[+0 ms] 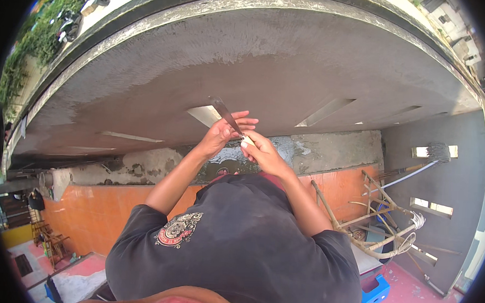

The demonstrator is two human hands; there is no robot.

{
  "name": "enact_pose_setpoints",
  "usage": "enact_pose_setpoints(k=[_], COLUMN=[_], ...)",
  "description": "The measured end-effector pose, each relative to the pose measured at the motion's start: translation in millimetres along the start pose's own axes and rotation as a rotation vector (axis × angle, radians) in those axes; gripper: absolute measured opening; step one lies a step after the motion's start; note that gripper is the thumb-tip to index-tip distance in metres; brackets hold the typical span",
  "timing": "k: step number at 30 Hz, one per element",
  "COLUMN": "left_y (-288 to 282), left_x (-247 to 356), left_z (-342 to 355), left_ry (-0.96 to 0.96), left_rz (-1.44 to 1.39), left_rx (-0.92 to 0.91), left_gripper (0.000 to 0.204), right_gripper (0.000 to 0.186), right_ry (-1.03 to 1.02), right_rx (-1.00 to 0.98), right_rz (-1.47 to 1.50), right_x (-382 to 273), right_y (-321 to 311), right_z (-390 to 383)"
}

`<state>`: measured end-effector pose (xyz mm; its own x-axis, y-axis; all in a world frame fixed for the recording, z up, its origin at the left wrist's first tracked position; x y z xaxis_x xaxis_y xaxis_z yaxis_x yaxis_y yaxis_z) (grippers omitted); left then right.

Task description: The person uses a trowel to apply and smooth plaster onto a curved wall surface. They repeatedly scoop material and spread it evenly across the wall, occasionally wiping the trowel clean.

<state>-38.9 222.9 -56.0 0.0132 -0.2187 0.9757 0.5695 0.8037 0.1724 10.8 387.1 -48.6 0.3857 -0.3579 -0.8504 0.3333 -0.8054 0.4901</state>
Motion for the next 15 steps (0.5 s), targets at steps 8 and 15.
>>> enact_pose_setpoints(k=[8, 15], left_y=[38, 16], left_x=[46, 86], left_z=[41, 36], left_ry=[0.137, 0.252], left_rz=[-0.397, -0.499], left_rx=[0.522, 0.802], left_gripper=[0.053, 0.058], right_gripper=[0.048, 0.044], right_ry=[0.319, 0.502], right_rx=[-0.498, -0.453], right_rz=[0.964, 0.936], right_x=[-50, -63], right_y=[-6, 28], right_z=[20, 43])
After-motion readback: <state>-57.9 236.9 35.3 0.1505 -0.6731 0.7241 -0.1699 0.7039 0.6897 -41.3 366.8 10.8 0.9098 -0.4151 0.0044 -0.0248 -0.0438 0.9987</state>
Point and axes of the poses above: each hand's wrist, its own z-axis towards the middle knuckle, its own y-axis out of the palm, x = y × z, the point moved 3 cm from there along z, towards the middle knuckle, and after that the axes turned 15 degrees about z, right-handed, at the moved point
